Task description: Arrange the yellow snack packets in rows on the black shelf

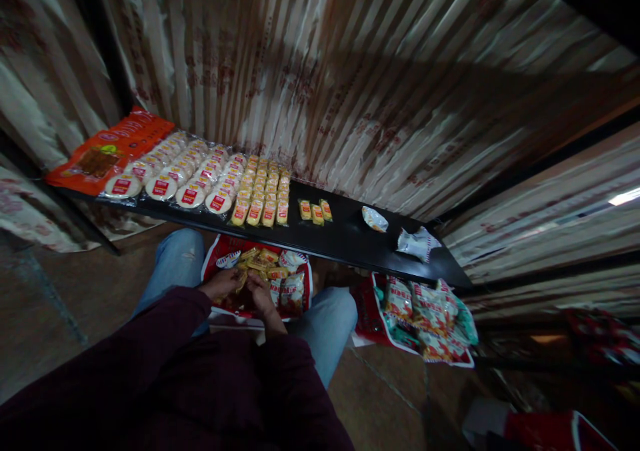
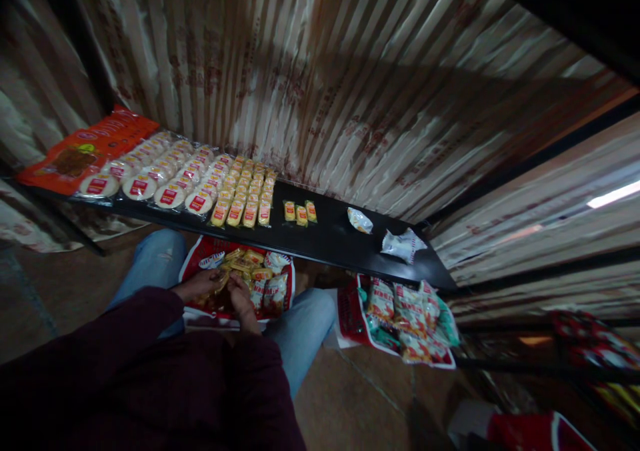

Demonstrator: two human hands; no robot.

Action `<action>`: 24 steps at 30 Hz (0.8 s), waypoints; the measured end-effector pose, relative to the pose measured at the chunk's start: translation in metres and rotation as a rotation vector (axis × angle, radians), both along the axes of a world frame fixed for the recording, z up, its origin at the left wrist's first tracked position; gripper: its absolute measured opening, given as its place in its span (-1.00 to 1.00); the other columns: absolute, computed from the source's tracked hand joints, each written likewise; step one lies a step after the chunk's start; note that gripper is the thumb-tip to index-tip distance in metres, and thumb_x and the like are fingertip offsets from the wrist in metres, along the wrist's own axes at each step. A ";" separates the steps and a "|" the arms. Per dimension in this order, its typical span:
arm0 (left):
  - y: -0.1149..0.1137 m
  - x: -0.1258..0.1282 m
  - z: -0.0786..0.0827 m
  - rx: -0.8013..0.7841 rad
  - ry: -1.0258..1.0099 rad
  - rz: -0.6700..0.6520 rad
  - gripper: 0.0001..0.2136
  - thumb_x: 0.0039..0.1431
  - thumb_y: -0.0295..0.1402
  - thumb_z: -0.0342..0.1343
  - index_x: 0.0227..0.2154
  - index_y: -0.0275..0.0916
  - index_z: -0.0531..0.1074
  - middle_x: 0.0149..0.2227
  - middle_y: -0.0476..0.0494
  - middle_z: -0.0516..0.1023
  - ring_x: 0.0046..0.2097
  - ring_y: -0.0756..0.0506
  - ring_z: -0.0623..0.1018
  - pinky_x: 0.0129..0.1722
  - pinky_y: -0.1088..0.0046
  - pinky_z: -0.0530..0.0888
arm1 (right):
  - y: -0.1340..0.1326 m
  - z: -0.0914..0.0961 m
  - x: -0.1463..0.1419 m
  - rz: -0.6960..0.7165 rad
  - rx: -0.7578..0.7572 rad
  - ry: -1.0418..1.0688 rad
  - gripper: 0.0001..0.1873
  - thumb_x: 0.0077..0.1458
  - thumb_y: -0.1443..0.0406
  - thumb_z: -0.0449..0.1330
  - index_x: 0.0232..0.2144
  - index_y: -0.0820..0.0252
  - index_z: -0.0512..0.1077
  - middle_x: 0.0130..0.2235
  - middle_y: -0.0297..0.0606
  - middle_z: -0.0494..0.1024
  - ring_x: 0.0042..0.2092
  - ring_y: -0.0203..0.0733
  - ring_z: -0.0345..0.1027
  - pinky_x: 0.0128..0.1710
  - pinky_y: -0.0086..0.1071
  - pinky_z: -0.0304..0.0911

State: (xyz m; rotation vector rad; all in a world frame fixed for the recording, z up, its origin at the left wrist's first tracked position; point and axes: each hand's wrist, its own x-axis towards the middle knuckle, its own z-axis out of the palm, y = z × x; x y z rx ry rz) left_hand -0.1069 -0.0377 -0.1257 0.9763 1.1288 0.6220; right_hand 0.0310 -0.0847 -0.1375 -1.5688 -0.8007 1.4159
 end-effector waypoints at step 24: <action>-0.017 -0.008 0.045 -0.368 -0.303 0.277 -0.81 -0.10 -0.44 0.06 -0.33 -0.24 0.32 -0.59 0.03 0.43 -0.62 0.03 0.43 -0.69 0.63 0.11 | -0.005 0.034 0.000 -0.158 0.061 0.488 -0.57 -0.20 0.33 0.28 -0.17 0.10 0.46 -0.09 -0.27 0.54 -0.28 -0.33 0.43 -0.34 -0.49 0.34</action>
